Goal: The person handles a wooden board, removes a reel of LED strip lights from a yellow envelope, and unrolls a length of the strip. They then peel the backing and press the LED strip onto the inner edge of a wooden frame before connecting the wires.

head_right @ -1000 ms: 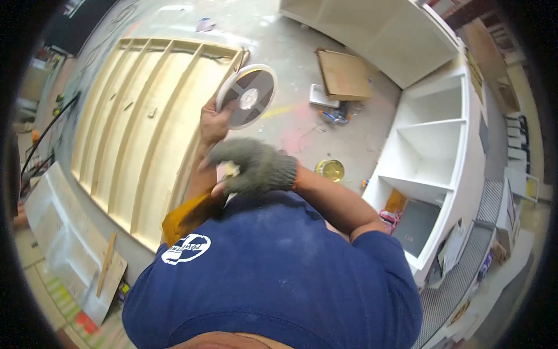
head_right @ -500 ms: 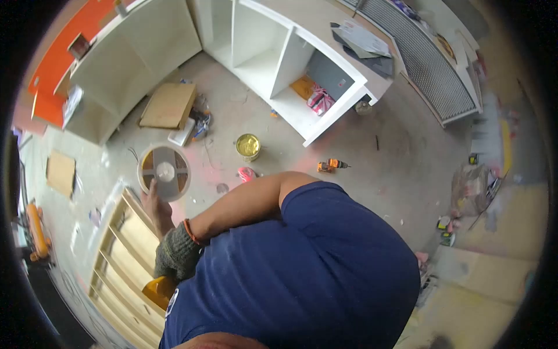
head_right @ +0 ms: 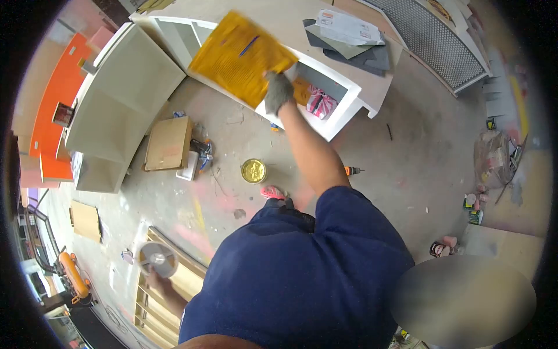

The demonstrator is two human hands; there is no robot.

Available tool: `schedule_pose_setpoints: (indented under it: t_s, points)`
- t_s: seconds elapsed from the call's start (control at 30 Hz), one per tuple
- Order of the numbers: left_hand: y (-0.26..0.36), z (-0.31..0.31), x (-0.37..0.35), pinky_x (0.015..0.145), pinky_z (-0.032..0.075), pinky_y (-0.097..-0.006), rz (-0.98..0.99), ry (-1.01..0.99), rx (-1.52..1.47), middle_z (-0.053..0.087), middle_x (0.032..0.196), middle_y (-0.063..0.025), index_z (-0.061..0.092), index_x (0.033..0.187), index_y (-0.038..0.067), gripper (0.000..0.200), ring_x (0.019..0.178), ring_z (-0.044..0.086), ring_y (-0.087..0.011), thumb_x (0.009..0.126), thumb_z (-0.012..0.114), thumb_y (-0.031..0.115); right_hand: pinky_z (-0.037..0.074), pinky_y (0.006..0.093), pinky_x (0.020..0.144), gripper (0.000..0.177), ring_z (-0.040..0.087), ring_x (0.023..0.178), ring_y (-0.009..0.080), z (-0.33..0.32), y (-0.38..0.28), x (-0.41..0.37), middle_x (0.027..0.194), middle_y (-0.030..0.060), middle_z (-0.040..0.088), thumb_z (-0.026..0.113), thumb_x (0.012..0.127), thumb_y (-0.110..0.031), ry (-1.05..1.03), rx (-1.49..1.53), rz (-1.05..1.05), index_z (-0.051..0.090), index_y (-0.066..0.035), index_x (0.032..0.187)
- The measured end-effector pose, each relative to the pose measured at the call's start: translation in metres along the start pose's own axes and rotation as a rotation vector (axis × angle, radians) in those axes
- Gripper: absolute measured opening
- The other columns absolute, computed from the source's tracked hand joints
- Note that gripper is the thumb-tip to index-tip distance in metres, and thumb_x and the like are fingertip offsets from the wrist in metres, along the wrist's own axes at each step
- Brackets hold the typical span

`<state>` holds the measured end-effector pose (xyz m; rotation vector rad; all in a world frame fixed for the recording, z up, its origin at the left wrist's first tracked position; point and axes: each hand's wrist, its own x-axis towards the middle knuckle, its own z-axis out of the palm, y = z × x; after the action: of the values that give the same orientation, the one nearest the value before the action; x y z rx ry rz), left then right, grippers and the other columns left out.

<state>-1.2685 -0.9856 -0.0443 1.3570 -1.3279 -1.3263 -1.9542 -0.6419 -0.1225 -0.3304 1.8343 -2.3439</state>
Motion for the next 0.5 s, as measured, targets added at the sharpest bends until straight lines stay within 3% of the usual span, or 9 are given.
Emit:
schedule_pose_setpoints:
  t_s: [0.03,0.07,0.13,0.2,0.27,0.5]
  points:
    - [-0.012,0.018,-0.011,0.088,0.051,-0.0448,-0.034,-0.125,-0.010,0.056,0.116,-0.0157,0.046,0.130,-0.005,0.057,0.104,0.058,-0.0276,0.082,0.065,0.018,0.050,0.0344,0.089,0.041,0.061,0.103,0.0244,0.032,-0.123,-0.020,0.117,0.0122,0.061,0.055,0.090,-0.032,0.337,0.234,0.480,0.056,-0.002,0.119]
    - [-0.022,0.039,-0.034,0.086,0.052,-0.0427,0.000,-0.278,-0.133,0.057,0.115,-0.0148,0.048,0.128,-0.004,0.052,0.104,0.058,-0.0260,0.085,0.065,0.017,0.048,0.0339,0.088,0.039,0.058,0.109,0.0244,0.010,-0.093,0.028,0.120,0.0155,0.061,0.046,0.095,-0.029,0.213,0.271,0.472,0.055,-0.003,0.123]
    - [-0.024,0.099,-0.071,0.083,0.052,-0.0376,-0.215,-0.302,-0.175,0.059,0.112,-0.0136,0.049,0.126,-0.004,0.043,0.097,0.061,-0.0228,0.088,0.064,0.009,0.045,0.0339,0.098,0.045,0.053,0.121,0.0271,-0.018,-0.067,0.070,0.136,0.0144,0.054,0.049,0.093,-0.034,0.100,-1.363,0.088,0.054,-0.004,0.126]
    - [-0.011,0.145,-0.108,0.085,0.051,-0.0361,-0.309,-0.364,-0.280,0.060,0.112,-0.0140,0.045,0.130,-0.003,0.046,0.097,0.061,-0.0225,0.087,0.062,0.004,0.045,0.0346,0.099,0.045,0.053,0.122,0.0272,-0.013,-0.058,0.096,0.136,0.0140,0.053,0.048,0.093,-0.034,0.146,-1.242,0.060,0.054,-0.004,0.127]
    - [-0.007,0.167,-0.126,0.085,0.051,-0.0368,-0.362,-0.276,-0.166,0.059,0.114,-0.0148,0.046,0.129,-0.002,0.046,0.099,0.061,-0.0235,0.087,0.061,0.004,0.044,0.0360,0.100,0.045,0.052,0.123,0.0273,-0.002,-0.049,0.117,0.137,0.0134,0.052,0.046,0.094,-0.033,0.247,-1.000,0.011,0.053,-0.004,0.128]
    - [0.015,0.171,-0.121,0.088,0.051,-0.0387,-0.351,-0.289,-0.141,0.057,0.120,-0.0169,0.045,0.131,-0.004,0.048,0.105,0.060,-0.0268,0.088,0.060,0.009,0.040,0.0408,0.105,0.044,0.048,0.128,0.0275,-0.025,-0.020,0.140,0.141,0.0111,0.050,0.040,0.097,-0.029,0.430,-0.134,-0.059,0.051,-0.006,0.132]
